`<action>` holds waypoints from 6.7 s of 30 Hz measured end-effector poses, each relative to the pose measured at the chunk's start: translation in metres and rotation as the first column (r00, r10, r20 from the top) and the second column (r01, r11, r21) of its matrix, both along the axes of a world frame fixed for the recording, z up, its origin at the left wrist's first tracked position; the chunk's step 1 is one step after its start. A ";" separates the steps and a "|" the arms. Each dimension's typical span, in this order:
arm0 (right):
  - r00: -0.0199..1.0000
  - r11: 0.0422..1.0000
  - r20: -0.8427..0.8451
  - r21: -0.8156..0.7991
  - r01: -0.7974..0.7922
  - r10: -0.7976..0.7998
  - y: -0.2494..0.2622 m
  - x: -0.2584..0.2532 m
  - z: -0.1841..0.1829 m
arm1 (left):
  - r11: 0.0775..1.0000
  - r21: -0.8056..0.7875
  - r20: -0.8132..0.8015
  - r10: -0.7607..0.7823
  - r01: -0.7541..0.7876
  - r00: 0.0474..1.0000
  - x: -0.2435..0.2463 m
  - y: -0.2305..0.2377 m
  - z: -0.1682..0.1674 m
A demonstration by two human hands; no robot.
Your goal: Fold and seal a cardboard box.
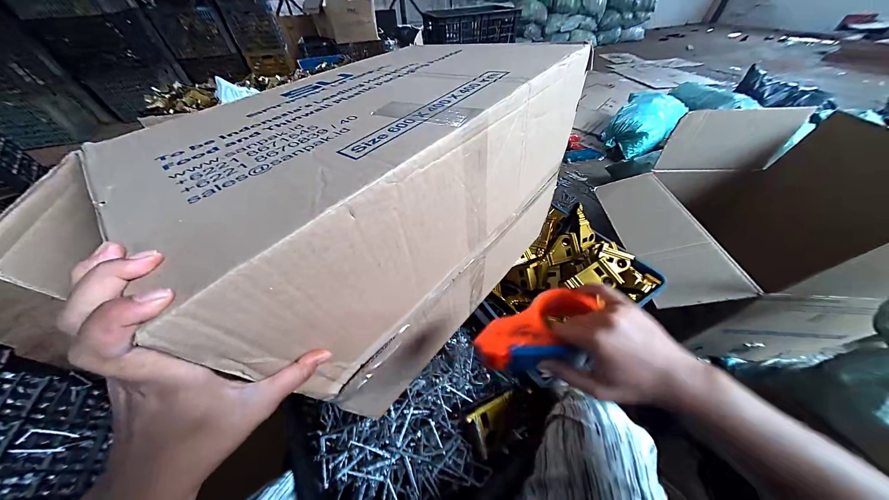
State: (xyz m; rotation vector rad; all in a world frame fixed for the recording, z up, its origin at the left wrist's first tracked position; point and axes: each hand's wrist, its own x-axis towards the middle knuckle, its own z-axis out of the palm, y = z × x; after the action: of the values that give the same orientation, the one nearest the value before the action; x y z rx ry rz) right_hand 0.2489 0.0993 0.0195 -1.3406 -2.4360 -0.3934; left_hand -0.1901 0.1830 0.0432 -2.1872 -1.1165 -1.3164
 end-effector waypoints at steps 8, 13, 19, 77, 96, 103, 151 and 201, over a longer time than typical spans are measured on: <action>0.978 0.973 0.122 0.175 0.148 -0.170 0.047 0.140 0.035 | 1.000 -0.002 -0.002 -0.003 0.002 1.000 0.000 0.008 -0.007; 0.961 0.966 0.115 0.097 0.241 -0.251 0.085 0.119 0.038 | 1.000 0.024 -0.004 -0.014 0.014 1.000 0.002 0.013 -0.007; 0.913 0.922 0.149 -0.019 0.386 -0.379 0.125 0.088 0.030 | 0.997 0.066 -0.018 -0.026 0.027 0.999 0.002 0.012 -0.007; 0.628 0.684 -0.272 -0.246 0.687 -0.729 0.136 -0.035 -0.016 | 0.894 -0.067 -0.526 0.345 -0.442 0.777 0.215 0.117 0.126; 0.205 0.439 -0.421 -0.593 0.675 -0.884 0.155 -0.025 0.008 | 0.861 -0.069 -0.589 0.373 -0.504 0.717 0.201 0.089 0.118; 0.404 0.266 0.028 -0.712 0.650 -0.914 0.106 0.011 -0.071 | 0.868 -0.112 -0.558 0.349 -0.484 0.753 0.204 0.097 0.114; 0.904 0.771 -0.369 0.632 0.075 0.215 0.211 -0.209 -0.064 | 0.994 -0.092 0.638 0.108 -0.064 0.762 0.065 0.075 -0.157; 0.700 0.896 -0.701 0.211 0.390 -0.140 0.222 -0.054 0.019 | 0.998 -0.049 0.699 0.006 0.039 0.715 0.054 0.079 -0.170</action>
State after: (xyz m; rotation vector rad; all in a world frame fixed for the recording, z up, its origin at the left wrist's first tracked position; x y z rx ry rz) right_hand 0.1948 0.3212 0.0390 -1.3723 -1.4916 -0.3109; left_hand -0.1360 0.2622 -0.1265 -1.7367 -1.3900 -2.2546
